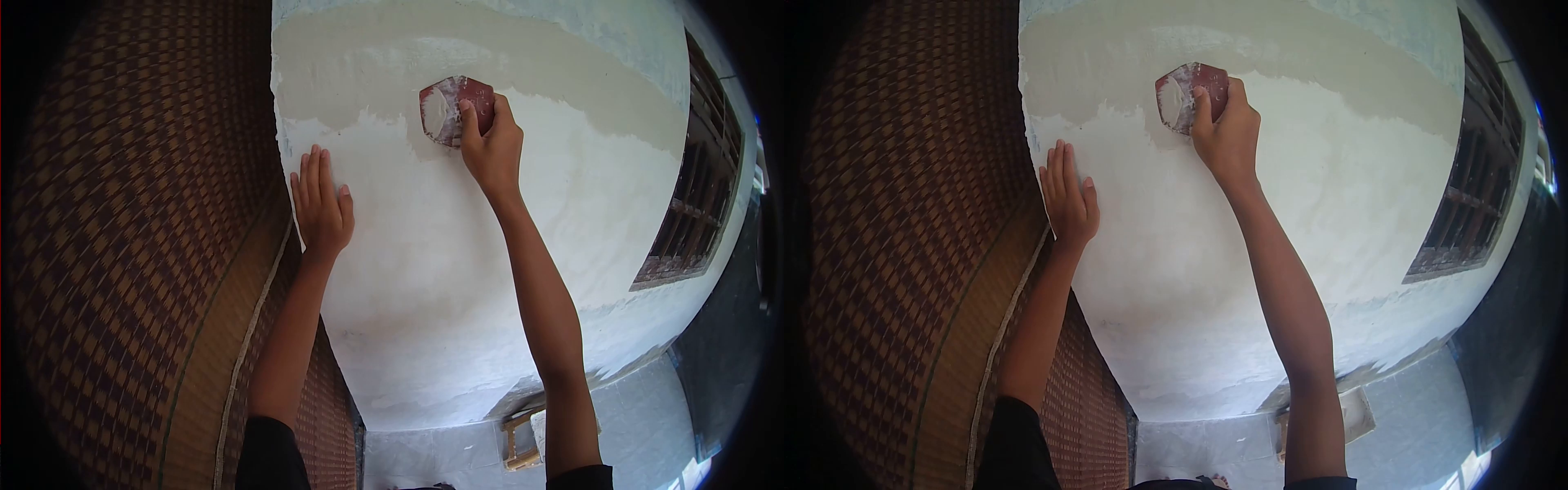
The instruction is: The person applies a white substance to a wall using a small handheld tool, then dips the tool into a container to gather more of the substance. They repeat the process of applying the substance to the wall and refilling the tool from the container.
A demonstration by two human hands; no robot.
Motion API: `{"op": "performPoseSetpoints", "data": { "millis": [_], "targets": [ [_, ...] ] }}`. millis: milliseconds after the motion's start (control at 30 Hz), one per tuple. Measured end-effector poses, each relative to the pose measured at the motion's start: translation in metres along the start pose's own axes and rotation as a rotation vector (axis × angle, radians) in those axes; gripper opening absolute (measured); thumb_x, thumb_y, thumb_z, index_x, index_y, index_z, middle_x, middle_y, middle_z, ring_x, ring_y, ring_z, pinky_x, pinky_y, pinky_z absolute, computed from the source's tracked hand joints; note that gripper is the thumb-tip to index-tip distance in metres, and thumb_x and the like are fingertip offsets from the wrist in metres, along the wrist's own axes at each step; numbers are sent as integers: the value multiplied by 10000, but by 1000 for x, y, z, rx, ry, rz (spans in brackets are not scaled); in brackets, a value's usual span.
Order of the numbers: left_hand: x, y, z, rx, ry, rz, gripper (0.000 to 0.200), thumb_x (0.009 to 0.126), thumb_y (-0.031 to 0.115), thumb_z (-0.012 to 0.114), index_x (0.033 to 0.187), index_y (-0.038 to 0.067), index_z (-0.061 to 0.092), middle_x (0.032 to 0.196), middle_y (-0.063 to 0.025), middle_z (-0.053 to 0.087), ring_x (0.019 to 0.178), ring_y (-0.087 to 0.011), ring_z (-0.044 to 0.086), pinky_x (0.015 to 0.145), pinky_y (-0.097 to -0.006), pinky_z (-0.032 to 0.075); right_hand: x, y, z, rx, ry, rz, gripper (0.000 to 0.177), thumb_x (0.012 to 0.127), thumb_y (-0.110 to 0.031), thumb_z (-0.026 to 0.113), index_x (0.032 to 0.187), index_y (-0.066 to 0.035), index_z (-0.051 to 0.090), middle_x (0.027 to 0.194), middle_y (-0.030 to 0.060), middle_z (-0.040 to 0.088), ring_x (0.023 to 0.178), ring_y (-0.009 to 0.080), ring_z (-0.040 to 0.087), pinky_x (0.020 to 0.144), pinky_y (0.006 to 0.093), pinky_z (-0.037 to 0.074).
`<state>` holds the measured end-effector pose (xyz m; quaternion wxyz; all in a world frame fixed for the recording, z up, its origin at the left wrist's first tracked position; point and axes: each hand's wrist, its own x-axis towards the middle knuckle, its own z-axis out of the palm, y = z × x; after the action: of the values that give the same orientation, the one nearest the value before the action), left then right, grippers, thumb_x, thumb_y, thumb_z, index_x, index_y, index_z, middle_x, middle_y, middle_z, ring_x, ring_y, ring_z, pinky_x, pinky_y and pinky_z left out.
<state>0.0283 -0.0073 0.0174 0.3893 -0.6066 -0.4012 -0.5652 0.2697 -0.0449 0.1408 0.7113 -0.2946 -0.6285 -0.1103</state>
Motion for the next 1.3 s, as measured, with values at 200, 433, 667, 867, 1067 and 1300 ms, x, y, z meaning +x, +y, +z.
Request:
{"op": "performPoseSetpoints", "data": {
  "millis": [200,433,667,867,1067,1300],
  "targets": [
    [1,3,0,-3,16,12,589,993,172,410,1541,-12,301,1594,-187,322,1496,-369,263,1218,-554,159,3,11,-27,-31,122,65,266,974,-197,648,1075,43,597,884,182,725,771,239,720,721,327,548],
    [2,3,0,36,19,6,605,975,164,437,1539,-21,316,1593,-184,339,1495,-360,285,1217,-543,182,-4,-1,-2,79,3,-47,269,986,-198,638,1084,47,587,810,179,705,641,237,676,632,341,520],
    [0,4,0,52,15,6,603,978,163,429,1540,-21,314,1595,-184,336,1499,-357,278,1218,-541,178,3,9,-31,21,148,102,239,982,-182,628,1065,38,590,818,156,720,645,204,693,628,315,537],
    [1,3,0,45,25,17,605,974,163,431,1538,-25,317,1592,-186,341,1499,-357,278,1217,-545,177,1,-11,5,79,23,-99,219,971,-160,632,1073,26,578,817,195,707,681,295,704,650,350,544],
    [1,2,1,34,23,12,606,975,171,432,1536,-27,318,1591,-188,341,1499,-361,275,1217,-545,176,14,3,-7,-28,108,-73,226,947,-154,638,1065,29,577,838,201,719,716,335,721,664,390,563],
    [1,4,1,37,18,5,601,981,174,427,1538,-24,314,1593,-187,335,1497,-360,276,1217,-549,176,5,-15,-6,99,100,-111,223,979,-165,632,1067,29,566,805,171,707,653,239,687,631,336,534]
  ]
}}
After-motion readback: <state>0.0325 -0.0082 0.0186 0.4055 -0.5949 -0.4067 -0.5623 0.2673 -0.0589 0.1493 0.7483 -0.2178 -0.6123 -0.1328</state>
